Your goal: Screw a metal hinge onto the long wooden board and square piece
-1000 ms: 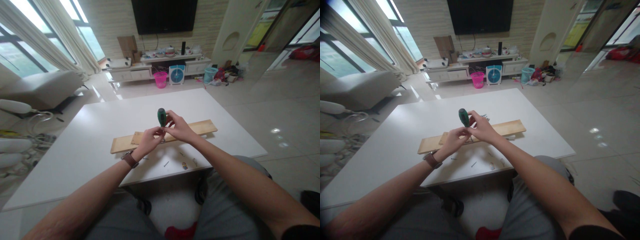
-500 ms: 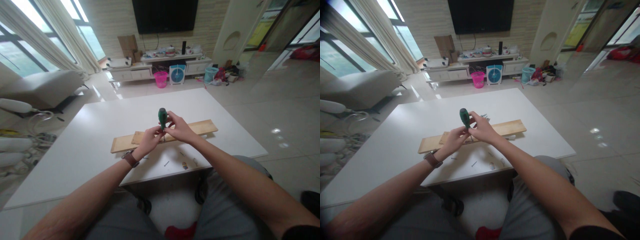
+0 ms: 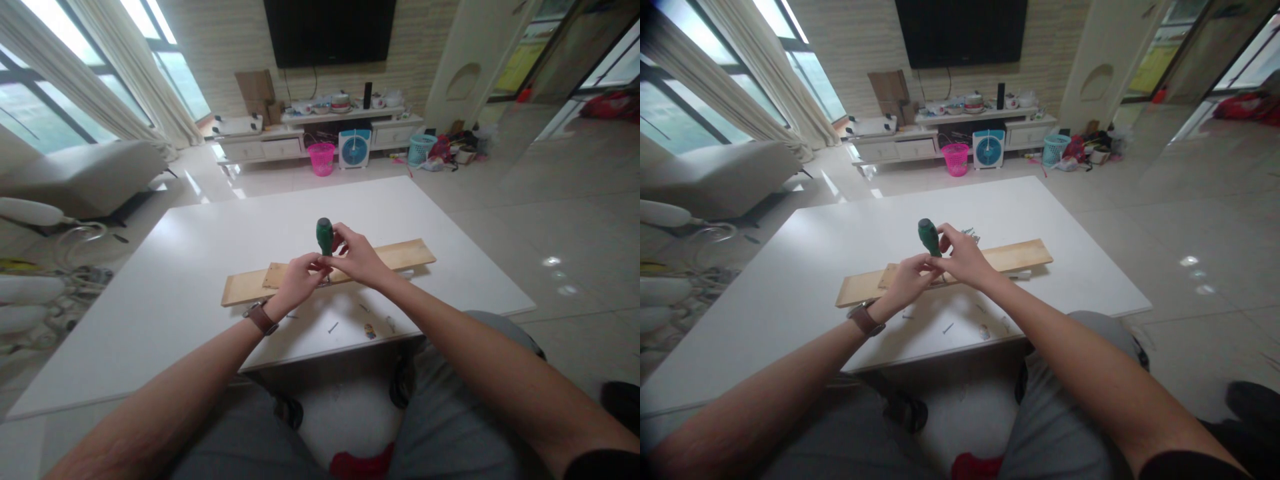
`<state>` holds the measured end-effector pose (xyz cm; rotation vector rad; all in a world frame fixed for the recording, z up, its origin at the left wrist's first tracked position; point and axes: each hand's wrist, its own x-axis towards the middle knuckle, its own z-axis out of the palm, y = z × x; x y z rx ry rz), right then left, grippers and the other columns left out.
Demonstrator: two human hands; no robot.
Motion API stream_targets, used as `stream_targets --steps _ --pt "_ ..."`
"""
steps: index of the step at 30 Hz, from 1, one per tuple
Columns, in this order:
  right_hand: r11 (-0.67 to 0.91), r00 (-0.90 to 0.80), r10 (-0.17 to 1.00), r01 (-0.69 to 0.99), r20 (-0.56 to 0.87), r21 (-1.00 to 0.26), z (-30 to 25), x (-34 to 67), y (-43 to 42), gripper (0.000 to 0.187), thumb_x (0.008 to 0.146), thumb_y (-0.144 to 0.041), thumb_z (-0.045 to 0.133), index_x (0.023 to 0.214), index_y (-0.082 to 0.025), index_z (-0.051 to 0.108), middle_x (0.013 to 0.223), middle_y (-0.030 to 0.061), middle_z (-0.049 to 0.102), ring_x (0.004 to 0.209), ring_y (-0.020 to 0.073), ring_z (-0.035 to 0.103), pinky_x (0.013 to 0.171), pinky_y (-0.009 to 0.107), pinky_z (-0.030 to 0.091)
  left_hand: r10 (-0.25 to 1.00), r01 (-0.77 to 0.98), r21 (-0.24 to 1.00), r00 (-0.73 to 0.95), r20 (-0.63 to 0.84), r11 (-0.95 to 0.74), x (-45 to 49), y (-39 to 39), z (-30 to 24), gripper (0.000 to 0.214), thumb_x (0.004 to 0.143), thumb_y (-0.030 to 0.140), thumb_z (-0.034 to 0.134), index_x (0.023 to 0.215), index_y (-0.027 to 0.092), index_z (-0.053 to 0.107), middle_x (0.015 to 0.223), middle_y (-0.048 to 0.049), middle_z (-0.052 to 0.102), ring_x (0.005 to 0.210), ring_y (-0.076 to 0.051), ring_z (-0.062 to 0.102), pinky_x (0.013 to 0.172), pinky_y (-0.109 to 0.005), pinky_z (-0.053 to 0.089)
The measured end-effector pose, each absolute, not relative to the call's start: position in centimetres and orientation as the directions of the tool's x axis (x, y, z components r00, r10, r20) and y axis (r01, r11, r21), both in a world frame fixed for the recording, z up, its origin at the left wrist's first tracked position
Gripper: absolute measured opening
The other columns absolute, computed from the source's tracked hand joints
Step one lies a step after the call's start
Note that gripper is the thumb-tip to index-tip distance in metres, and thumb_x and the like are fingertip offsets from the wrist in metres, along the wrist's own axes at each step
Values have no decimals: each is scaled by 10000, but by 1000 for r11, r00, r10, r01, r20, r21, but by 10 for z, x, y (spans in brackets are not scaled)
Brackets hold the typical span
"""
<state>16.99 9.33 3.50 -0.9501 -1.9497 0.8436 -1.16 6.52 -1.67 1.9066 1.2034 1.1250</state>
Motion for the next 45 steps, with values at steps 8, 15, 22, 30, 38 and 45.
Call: stream_targets --steps 8,15,22,30,38,45 --pt "494 -453 812 197 368 -847 41 169 90 402 736 -128 651 1115 -219 554 979 39 729 969 225 711 746 323 534 909 447 793 242 338 -414 -11 64 -10 88 897 173 657 821 170 702 839 -43 784 816 -213 746 760 -304 585" --pt "485 -438 820 189 369 -854 33 170 95 389 765 -142 663 1126 -234 548 923 10 732 898 208 723 741 311 538 904 411 809 270 332 -420 -11 64 -11 114 908 159 618 896 163 731 877 -49 789 830 -207 751 793 -313 589" --pt "508 -408 835 320 368 -800 31 169 95 360 741 -250 817 1006 -226 575 778 -47 634 732 166 639 679 286 467 915 390 830 233 330 -399 -12 66 -19 93 873 242 708 840 156 704 833 -50 756 750 -181 711 702 -286 578" --pt "502 -455 812 223 366 -836 38 168 90 348 750 -150 691 1066 -224 565 947 14 730 928 213 713 747 313 520 918 400 830 246 311 -389 -11 66 -13 146 908 261 672 799 164 685 811 -46 766 811 -215 728 776 -322 569" --pt "487 -452 814 192 364 -852 35 170 92 331 777 -164 656 1081 -231 544 934 16 729 904 216 719 722 311 527 906 346 845 268 328 -408 -11 67 -14 69 907 218 647 860 172 670 849 -46 771 828 -203 742 764 -303 591" --pt "505 -389 841 318 375 -803 29 168 97 301 745 -286 792 868 -221 525 767 -30 605 700 167 594 650 302 451 917 377 843 269 296 -383 -13 66 -19 72 867 228 710 888 159 705 856 -54 757 778 -188 729 723 -294 602"
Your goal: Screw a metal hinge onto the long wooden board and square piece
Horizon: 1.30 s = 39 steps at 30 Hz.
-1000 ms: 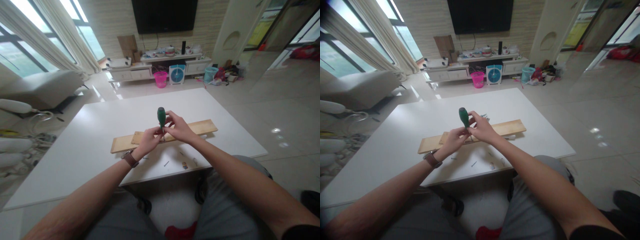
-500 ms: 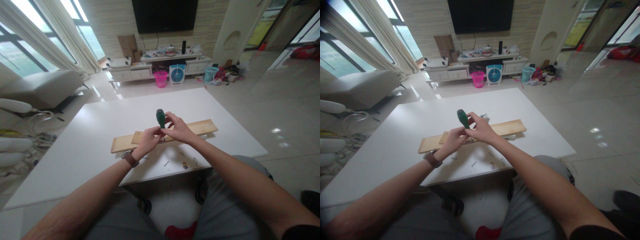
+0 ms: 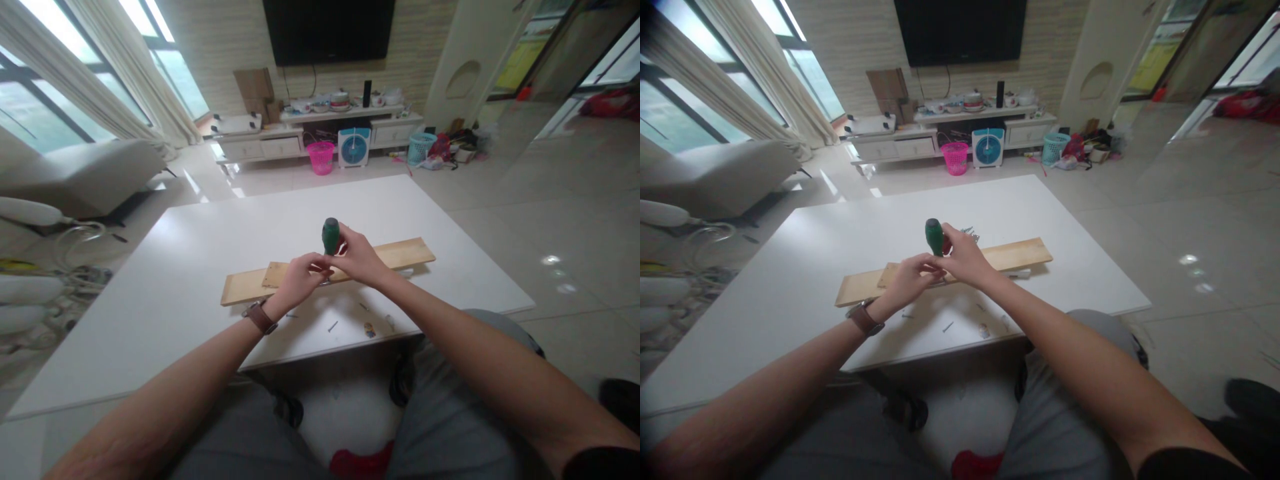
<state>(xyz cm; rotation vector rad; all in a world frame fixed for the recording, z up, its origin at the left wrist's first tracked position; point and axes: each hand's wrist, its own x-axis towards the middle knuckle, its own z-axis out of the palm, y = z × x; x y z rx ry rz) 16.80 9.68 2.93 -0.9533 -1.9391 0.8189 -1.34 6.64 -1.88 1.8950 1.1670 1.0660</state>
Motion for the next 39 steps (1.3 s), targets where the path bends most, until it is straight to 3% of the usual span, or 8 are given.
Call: stream_targets --steps 4,9,15,21,25,30,39 --pt "502 -411 836 301 365 -811 34 167 93 306 740 -295 790 916 -215 552 841 -1 650 795 189 629 693 312 481 918 429 813 236 319 -393 -13 66 -17 94 876 218 693 800 163 699 788 -39 755 726 -180 712 689 -284 580" --pt "479 -453 819 203 352 -854 39 168 90 347 747 -152 645 1076 -211 554 970 45 723 949 225 704 727 316 528 919 476 789 257 299 -389 -12 67 -14 103 898 197 645 828 168 714 819 -41 779 793 -206 745 726 -297 570" --pt "461 -430 832 186 349 -868 33 169 94 379 760 -139 645 1117 -221 549 904 11 722 861 204 725 691 291 506 919 445 810 278 280 -382 -13 66 -13 120 905 215 620 876 164 726 846 -47 778 812 -206 747 753 -305 597" --pt "487 -395 847 305 357 -819 32 169 95 339 718 -219 785 976 -228 566 763 -52 602 710 156 606 667 280 460 915 423 817 278 294 -391 -14 66 -16 90 862 236 694 876 164 745 824 -49 780 762 -195 738 726 -301 606" --pt "483 -427 836 270 346 -833 35 169 92 329 743 -242 770 1009 -223 577 883 -10 681 812 180 666 689 285 482 914 452 798 265 307 -399 -15 67 -17 124 899 245 662 843 166 738 812 -54 785 747 -202 733 712 -310 585" --pt "488 -470 811 219 347 -845 36 168 90 339 758 -129 644 1074 -220 564 950 21 725 932 212 713 722 297 519 909 437 806 301 287 -399 -15 68 -14 102 908 242 651 886 169 719 858 -61 788 837 -228 751 783 -334 585" --pt "477 -393 855 341 338 -810 25 168 98 331 732 -300 812 872 -220 523 771 -32 594 702 165 594 625 281 454 907 361 849 316 276 -385 -14 66 -17 76 867 232 680 884 160 695 863 -48 755 803 -182 714 763 -295 595"
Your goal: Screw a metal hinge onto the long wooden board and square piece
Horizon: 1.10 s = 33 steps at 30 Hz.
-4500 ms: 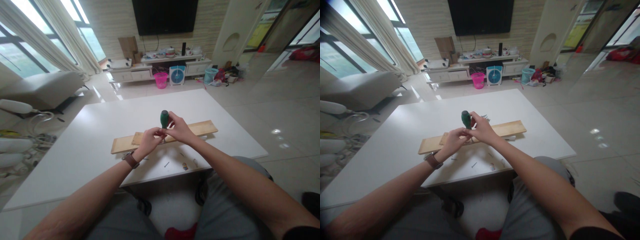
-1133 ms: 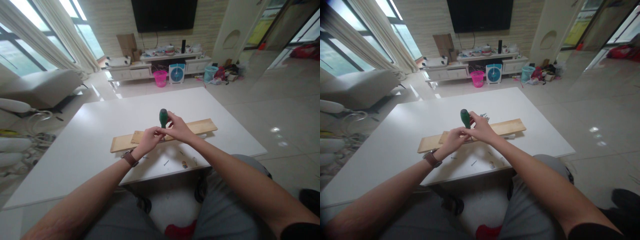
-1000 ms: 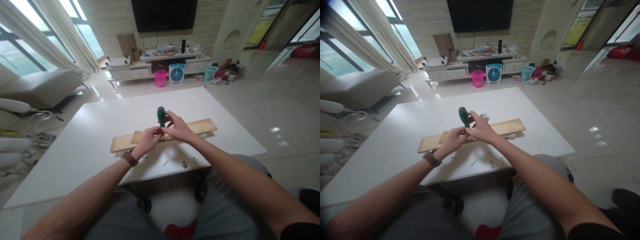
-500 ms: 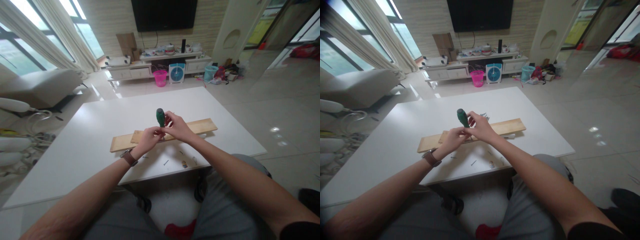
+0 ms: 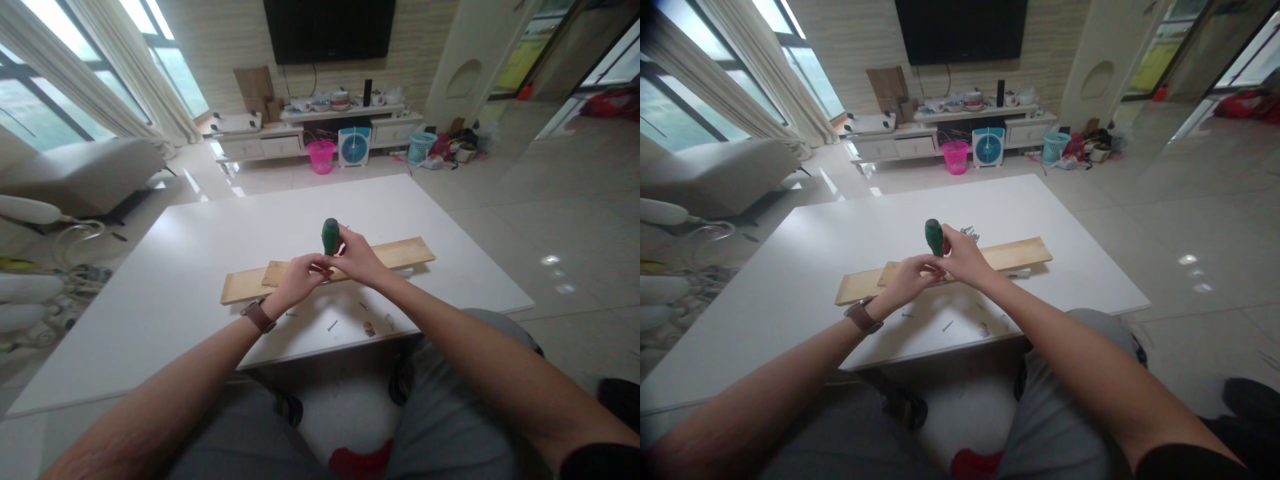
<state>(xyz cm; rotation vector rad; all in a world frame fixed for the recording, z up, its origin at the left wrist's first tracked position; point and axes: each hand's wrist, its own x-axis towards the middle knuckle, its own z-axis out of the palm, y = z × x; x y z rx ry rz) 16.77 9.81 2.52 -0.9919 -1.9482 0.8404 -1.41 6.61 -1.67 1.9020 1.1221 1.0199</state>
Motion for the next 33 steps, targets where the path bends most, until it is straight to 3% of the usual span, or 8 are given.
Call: stream_targets --steps 5,9,13,22,33 --pt "485 -422 842 323 335 -813 30 166 94 343 717 -273 811 908 -224 530 813 -16 639 777 184 633 661 288 478 910 494 766 261 321 -412 -16 67 -16 166 870 254 685 732 165 661 742 -31 729 716 -177 666 664 -273 535" --pt "487 -471 815 238 339 -840 36 167 90 315 745 -160 679 1029 -223 558 932 22 707 922 216 695 712 305 528 915 476 786 280 291 -396 -15 67 -13 135 901 244 644 808 167 703 791 -43 770 759 -205 726 687 -285 550" --pt "483 -475 809 200 347 -852 34 168 91 339 762 -118 623 1074 -227 546 962 33 730 936 215 721 739 316 544 911 451 800 303 281 -397 -15 67 -12 125 900 224 628 837 166 719 818 -47 783 787 -209 743 725 -297 571" --pt "487 -431 830 251 354 -836 30 168 93 357 765 -183 746 1066 -237 562 842 -20 715 810 188 707 655 265 506 922 410 834 272 274 -369 -15 68 -18 87 858 236 697 884 164 740 816 -56 773 755 -190 734 715 -302 606" --pt "480 -377 858 342 350 -808 30 164 94 393 689 -227 854 931 -237 544 748 -58 606 701 159 605 655 277 440 925 440 817 246 289 -372 -15 67 -18 189 865 285 698 733 167 635 707 -18 689 682 -161 640 617 -251 508"
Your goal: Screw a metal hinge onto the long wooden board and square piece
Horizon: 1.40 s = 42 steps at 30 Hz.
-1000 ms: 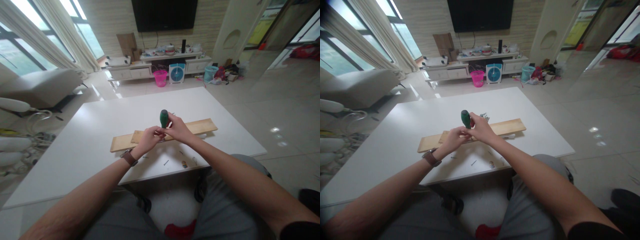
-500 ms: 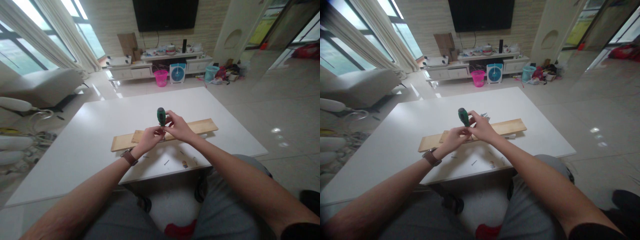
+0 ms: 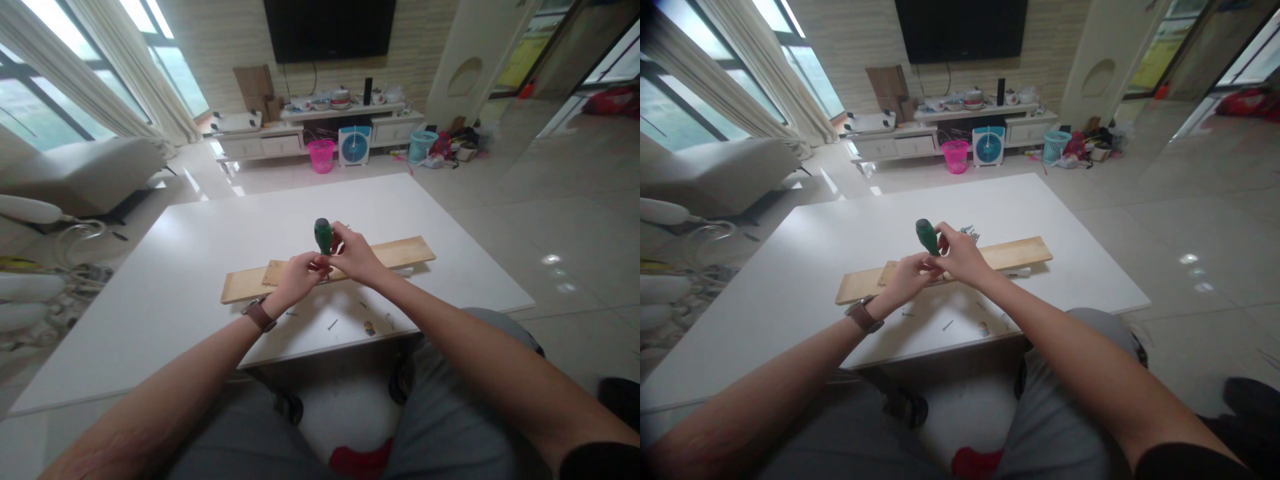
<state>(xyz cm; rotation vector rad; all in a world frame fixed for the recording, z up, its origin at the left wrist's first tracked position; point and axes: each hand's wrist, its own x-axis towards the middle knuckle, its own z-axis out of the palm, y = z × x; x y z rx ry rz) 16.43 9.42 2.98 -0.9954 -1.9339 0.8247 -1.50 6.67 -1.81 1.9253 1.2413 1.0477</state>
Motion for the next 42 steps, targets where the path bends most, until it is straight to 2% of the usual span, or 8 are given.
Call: stream_targets --steps 3,6,9,13,21,32,39,42 --pt "492 -400 844 317 357 -811 32 165 93 383 701 -230 840 954 -235 553 783 -43 652 757 175 650 673 280 466 925 452 810 251 287 -374 -15 67 -18 210 884 300 677 726 167 642 692 -23 692 676 -169 637 603 -254 497" --pt "497 -428 828 265 361 -826 32 167 92 365 736 -221 797 1024 -231 574 852 -17 705 823 193 695 667 275 492 922 449 808 259 290 -380 -14 67 -16 142 888 261 665 795 165 710 753 -39 750 702 -182 680 648 -272 524" --pt "502 -439 819 238 369 -832 31 169 93 361 762 -186 755 1075 -227 579 860 -12 717 807 191 709 648 268 500 919 443 811 278 280 -381 -13 66 -14 122 892 226 658 908 168 764 832 -51 790 751 -196 724 716 -294 556" --pt "516 -437 817 263 376 -815 28 170 96 366 766 -186 764 1077 -228 575 841 -23 705 783 182 697 649 264 482 926 453 814 274 261 -364 -14 66 -15 132 893 239 664 907 160 768 814 -53 788 749 -205 739 716 -301 569" --pt "497 -407 841 325 355 -805 31 168 95 353 743 -224 804 999 -233 561 791 -40 657 730 166 644 663 267 441 930 432 833 273 246 -347 -14 66 -16 108 881 223 670 901 151 747 832 -60 793 761 -202 755 723 -297 593" --pt "513 -376 839 303 394 -803 36 170 90 217 752 -177 717 898 -221 563 821 -16 711 792 187 695 714 293 497 920 417 840 323 221 -348 -14 65 -12 71 831 124 659 859 145 721 811 -41 767 775 -169 737 750 -276 607" --pt "495 -292 862 315 414 -810 49 175 87 202 759 -192 689 929 -215 583 899 34 747 795 196 689 673 300 514 943 489 815 266 199 -310 -21 67 -10 315 731 1 636 986 148 748 934 -55 791 857 -172 745 800 -290 625" --pt "502 -283 859 304 426 -810 51 179 87 193 757 -185 670 929 -208 585 861 27 730 779 192 686 662 297 514 949 562 773 263 172 -296 -25 67 -9 325 741 -6 621 994 150 752 954 -60 796 871 -178 751 816 -303 623"
